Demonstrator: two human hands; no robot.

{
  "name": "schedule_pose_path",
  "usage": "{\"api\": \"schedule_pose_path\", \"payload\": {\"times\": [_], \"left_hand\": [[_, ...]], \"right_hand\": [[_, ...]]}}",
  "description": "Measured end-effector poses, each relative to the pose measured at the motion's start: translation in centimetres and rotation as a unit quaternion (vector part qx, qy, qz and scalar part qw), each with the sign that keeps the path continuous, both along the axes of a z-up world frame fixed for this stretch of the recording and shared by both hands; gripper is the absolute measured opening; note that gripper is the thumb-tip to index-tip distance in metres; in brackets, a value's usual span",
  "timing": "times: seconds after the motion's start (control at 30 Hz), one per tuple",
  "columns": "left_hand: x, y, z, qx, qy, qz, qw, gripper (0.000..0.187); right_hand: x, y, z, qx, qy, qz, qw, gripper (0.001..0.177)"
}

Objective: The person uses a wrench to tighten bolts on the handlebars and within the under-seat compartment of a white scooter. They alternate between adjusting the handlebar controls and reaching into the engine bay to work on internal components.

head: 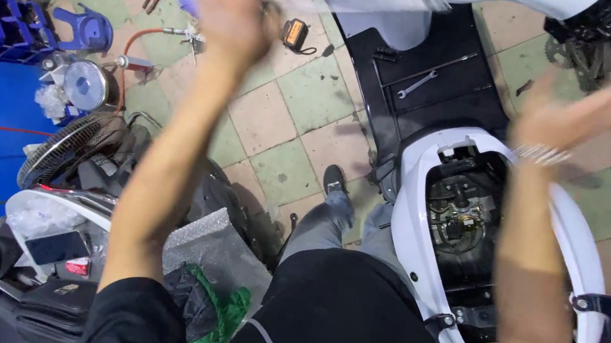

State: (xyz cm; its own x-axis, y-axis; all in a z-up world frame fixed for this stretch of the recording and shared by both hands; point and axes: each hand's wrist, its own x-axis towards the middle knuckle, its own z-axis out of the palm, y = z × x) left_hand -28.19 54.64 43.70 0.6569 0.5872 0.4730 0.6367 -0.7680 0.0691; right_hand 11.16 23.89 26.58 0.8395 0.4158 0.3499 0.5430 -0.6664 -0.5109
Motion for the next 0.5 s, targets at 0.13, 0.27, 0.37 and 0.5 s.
{"api": "schedule_pose_path", "payload": {"times": [0.13,0.27,0.37,0.5], "left_hand": [[7.5,-13.7,0.9,-0.404,-0.088,-0.187,0.891,0.058],[7.8,-14.3,3.8,-0.251,0.073,-0.288,0.921,0.068],[2.8,-3.7,3.4,-0.168,0.115,-0.134,0.970,0.077],[-3.0,11.8,1.9,-0.069,0.350,0.103,0.928,0.055]], "right_hand": [[-17.0,2.1,13.3,0.225,0.364,0.396,0.812,0.102],[-23.1,0.1,3.7,0.147,0.512,0.285,0.797,0.029],[-24.2,-2.7,3.7,0.041,0.568,0.224,0.791,0.016],[-25.2,-6.5,1.7,-0.110,0.505,0.198,0.833,0.053]]}}
